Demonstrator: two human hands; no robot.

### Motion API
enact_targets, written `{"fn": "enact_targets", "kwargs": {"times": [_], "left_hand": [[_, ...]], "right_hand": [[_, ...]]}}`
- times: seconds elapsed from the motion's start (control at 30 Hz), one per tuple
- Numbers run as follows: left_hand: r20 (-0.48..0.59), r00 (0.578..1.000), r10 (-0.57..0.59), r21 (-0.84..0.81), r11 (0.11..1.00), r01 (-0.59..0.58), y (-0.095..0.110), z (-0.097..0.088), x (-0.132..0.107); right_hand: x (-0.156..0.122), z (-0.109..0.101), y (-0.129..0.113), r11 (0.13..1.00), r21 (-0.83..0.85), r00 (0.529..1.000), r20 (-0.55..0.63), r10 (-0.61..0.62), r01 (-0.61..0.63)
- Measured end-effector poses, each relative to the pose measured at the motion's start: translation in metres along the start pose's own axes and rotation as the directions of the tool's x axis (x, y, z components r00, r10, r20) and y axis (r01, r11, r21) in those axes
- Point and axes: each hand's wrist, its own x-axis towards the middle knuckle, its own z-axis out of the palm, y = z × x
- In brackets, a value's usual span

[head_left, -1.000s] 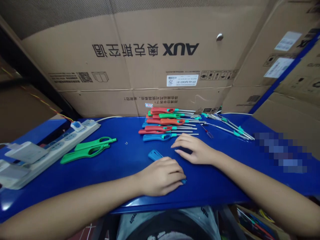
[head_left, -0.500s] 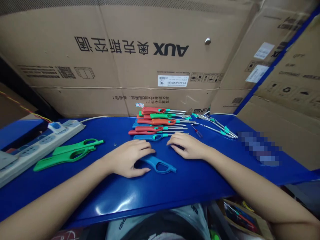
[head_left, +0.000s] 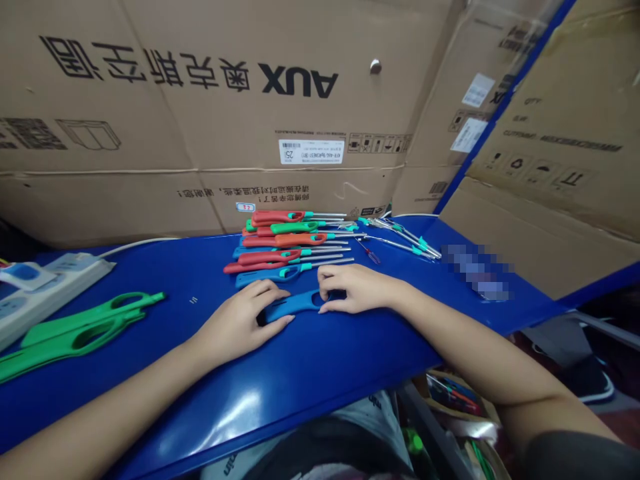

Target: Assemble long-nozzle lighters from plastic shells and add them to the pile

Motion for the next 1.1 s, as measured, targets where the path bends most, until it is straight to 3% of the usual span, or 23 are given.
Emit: {"fn": "enact_targets", "kwargs": {"times": [0.17, 0.33, 0.57, 0.7, 0.83, 0.97, 1.1], "left_hand": [[-0.036, 0.998, 0.044, -0.035, 0.998, -0.045, -0.007, -0.002, 0.001], [-0.072, 0.997, 0.003, -0.086, 0.996, -0.010, -0.007, 0.000, 0.002], [-0.073, 0.997, -0.013, -0.092, 0.996, 0.006, -0.007, -0.002, 0.003], [-0.079, 0.996, -0.031, -0.060, 0.998, 0.026, -0.008, -0.002, 0.003], [-0.105, 0.994, -0.037, -0.042, 0.999, 0.033, -0.006, -0.002, 0.003], [-0.081, 0.997, -0.019, -0.061, 0.998, 0.014, -0.004, -0.002, 0.002], [-0.065, 0.998, -0.011, -0.082, 0.997, 0.006, -0.004, -0.004, 0.002]], "right_hand": [[-0.003, -0.007, 0.008, 0.998, -0.009, 0.998, 0.028, 0.060, -0.059], [-0.005, -0.011, 0.013, 0.998, 0.017, 0.997, 0.051, 0.064, -0.065], [-0.002, -0.010, 0.016, 0.966, 0.256, 1.000, 0.017, 0.016, -0.020], [-0.002, -0.009, 0.019, 0.977, 0.212, 0.991, -0.125, 0.048, -0.020], [-0.005, -0.013, 0.027, 0.995, 0.068, 0.944, -0.318, 0.088, -0.070], [-0.009, -0.023, 0.028, 0.987, 0.121, 0.958, -0.255, 0.133, -0.105], [-0.010, -0.025, 0.021, 0.960, 0.259, 0.990, -0.060, 0.126, -0.107]]}}
